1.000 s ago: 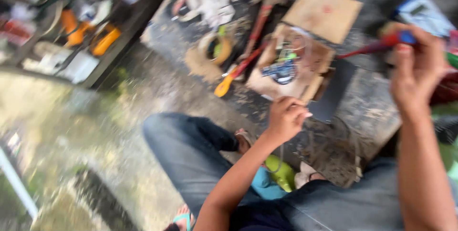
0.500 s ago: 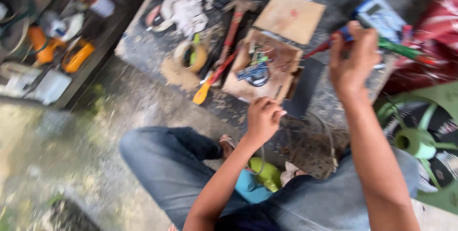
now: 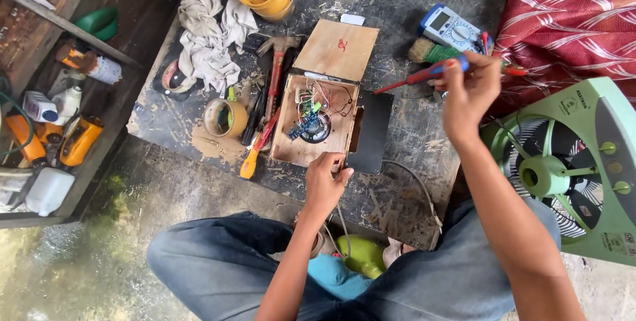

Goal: Securing a circuit board and associated wiring inside a custom wooden enclosure using a screwdriver.

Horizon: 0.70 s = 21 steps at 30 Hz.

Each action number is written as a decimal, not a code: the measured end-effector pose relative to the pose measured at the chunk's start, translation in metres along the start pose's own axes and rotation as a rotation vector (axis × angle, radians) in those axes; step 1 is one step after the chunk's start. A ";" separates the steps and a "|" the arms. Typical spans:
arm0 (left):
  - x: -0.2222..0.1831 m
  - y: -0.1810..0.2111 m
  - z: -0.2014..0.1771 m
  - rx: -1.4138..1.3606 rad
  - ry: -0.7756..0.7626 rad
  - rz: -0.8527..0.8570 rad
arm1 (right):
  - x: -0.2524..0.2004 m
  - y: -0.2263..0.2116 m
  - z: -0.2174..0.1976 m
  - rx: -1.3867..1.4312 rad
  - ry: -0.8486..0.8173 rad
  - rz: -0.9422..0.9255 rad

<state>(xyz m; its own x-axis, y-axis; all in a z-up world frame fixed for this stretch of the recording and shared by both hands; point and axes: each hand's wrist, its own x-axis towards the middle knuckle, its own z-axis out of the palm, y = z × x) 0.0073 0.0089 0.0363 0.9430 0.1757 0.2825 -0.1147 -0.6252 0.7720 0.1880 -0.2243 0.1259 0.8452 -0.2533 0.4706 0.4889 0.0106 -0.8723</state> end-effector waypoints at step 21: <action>0.001 -0.019 -0.090 0.615 -0.073 0.182 | -0.121 0.014 -0.189 0.362 0.161 0.765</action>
<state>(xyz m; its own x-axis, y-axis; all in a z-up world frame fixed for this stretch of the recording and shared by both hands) -0.0178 0.0893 0.0733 0.9467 -0.0124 0.3220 -0.0950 -0.9656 0.2421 0.0515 -0.3760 0.0313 0.9427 -0.1843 -0.2782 -0.1410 0.5354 -0.8327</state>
